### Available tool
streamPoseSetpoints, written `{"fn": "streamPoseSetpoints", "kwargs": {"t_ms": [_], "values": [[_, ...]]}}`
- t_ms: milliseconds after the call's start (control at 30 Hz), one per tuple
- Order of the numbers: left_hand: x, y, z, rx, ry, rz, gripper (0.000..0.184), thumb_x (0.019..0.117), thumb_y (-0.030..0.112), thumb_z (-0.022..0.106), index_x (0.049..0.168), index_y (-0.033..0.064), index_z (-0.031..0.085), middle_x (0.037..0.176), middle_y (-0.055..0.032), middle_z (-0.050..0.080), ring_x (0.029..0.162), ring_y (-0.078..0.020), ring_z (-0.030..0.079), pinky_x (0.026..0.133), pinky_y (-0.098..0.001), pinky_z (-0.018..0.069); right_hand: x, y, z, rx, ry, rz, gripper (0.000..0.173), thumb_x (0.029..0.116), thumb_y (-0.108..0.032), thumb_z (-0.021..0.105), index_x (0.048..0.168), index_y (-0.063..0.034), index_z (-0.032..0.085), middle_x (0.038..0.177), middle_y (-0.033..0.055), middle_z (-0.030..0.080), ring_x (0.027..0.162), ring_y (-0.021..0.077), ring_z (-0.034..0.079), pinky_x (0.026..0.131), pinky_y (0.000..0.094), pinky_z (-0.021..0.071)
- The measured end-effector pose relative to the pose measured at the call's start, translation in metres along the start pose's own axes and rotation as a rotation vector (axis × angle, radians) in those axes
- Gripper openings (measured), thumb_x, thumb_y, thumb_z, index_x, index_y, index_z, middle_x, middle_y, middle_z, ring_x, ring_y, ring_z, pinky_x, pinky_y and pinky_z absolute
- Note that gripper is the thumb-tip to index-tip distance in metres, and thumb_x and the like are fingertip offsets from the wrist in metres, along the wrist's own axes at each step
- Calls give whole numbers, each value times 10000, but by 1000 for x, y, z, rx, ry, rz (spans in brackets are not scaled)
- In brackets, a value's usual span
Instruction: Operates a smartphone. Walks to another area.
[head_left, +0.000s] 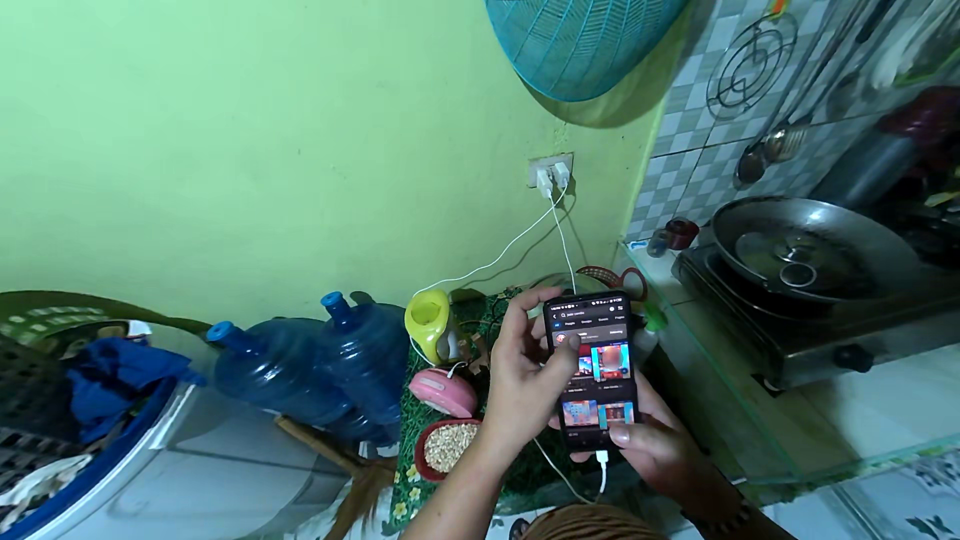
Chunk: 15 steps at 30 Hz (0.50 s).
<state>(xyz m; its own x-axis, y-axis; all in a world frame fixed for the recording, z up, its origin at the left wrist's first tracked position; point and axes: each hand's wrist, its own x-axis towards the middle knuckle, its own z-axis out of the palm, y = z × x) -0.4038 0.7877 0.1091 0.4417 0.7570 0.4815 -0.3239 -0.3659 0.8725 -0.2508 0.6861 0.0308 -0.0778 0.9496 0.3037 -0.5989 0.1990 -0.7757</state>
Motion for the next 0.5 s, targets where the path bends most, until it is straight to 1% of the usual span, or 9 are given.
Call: {"fn": "streamPoseSetpoints", "kwargs": {"t_ms": [100,167,300,400,500], "values": [[-1,-1,-2,-1,-15,4,444,984,-5,507,1421,16,433,1090,-127,716,903,-161,729,796,-303,623,0,0,0,6,-4,-5,661,923,-20,577,1518,-157,322,1370,181,616,1181,407,665,787,529,647],[-1,-1,-4,0,-23,14,444,987,-3,485,1428,20,441,1093,-120,712,910,-150,723,804,-295,616,0,-1,1,17,4,-1,668,917,-16,582,1518,-161,328,1372,179,616,1185,410,662,786,537,646],[-1,-2,-6,-11,-50,24,461,1002,26,467,1461,26,430,1135,-129,707,954,-163,720,841,-315,614,1,-1,1,33,-3,-6,678,911,-6,573,1522,-162,325,1377,186,609,1195,422,653,788,551,642],[-2,-2,-8,-20,-60,25,480,1010,31,464,1488,33,417,1154,-134,704,967,-169,719,850,-321,614,2,-1,0,36,-11,-13,672,916,-12,583,1521,-161,330,1378,191,605,1197,422,651,786,549,642],[-2,-3,-10,-7,-77,33,519,1012,34,460,1526,27,390,1164,-135,698,972,-161,712,858,-316,609,2,-1,1,21,19,-6,684,906,-33,599,1518,-153,320,1376,197,604,1182,428,656,773,550,644]]}}
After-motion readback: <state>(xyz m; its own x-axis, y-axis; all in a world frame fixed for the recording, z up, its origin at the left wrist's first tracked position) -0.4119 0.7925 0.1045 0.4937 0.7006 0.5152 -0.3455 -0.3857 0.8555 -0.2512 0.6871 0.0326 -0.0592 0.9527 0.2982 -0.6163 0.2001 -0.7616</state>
